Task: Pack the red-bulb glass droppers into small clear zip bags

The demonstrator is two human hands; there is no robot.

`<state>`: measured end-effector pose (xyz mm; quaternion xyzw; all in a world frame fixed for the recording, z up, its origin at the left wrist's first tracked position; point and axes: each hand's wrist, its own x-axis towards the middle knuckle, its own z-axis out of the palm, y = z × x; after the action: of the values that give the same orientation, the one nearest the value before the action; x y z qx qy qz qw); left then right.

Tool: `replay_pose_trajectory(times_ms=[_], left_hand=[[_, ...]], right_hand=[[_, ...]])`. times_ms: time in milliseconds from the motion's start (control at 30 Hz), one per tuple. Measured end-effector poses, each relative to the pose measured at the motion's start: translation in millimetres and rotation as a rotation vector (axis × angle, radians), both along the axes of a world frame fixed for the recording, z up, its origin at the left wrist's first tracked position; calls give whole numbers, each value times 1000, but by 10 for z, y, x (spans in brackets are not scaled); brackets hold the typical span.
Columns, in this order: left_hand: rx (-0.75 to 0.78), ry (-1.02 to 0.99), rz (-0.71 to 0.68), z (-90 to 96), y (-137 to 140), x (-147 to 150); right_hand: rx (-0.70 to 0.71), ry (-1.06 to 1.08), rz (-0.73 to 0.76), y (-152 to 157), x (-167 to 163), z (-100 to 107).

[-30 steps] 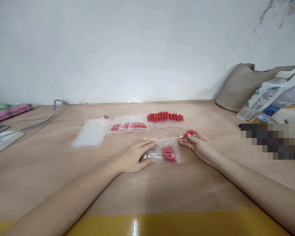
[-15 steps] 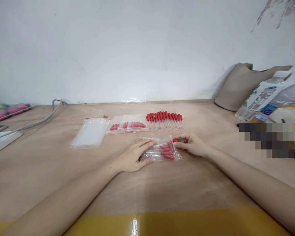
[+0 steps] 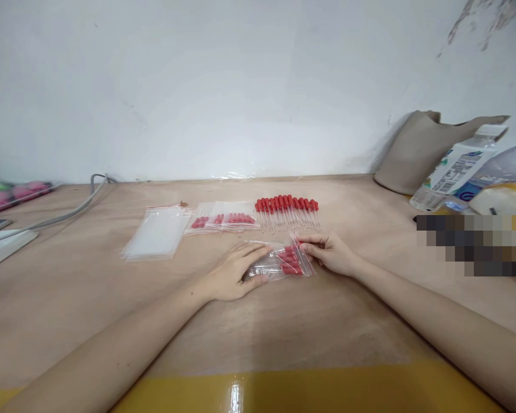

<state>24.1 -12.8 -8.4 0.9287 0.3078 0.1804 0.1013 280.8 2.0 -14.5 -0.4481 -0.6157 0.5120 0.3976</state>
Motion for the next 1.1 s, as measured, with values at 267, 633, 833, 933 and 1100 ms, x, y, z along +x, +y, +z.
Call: replay_pose_trajectory(times_ms=[267,633,833,933,1100], left_hand=[[-18,-16,4,-15,1,-1],[-17,-33,-4,-11,7,8],[-15,10,15,-19,6,-3],[3,48,0,-12,9,-11],[9,105,-26,20,5,-9]], right_hand=[[21,30,-223,9,-93,-57],[379,-267,-113,58,-50,-215],[253,-228,-88,31,3,-141],[-17,-166,-207,-15,0,-48],[-126,-189,5,-74,-65,29]])
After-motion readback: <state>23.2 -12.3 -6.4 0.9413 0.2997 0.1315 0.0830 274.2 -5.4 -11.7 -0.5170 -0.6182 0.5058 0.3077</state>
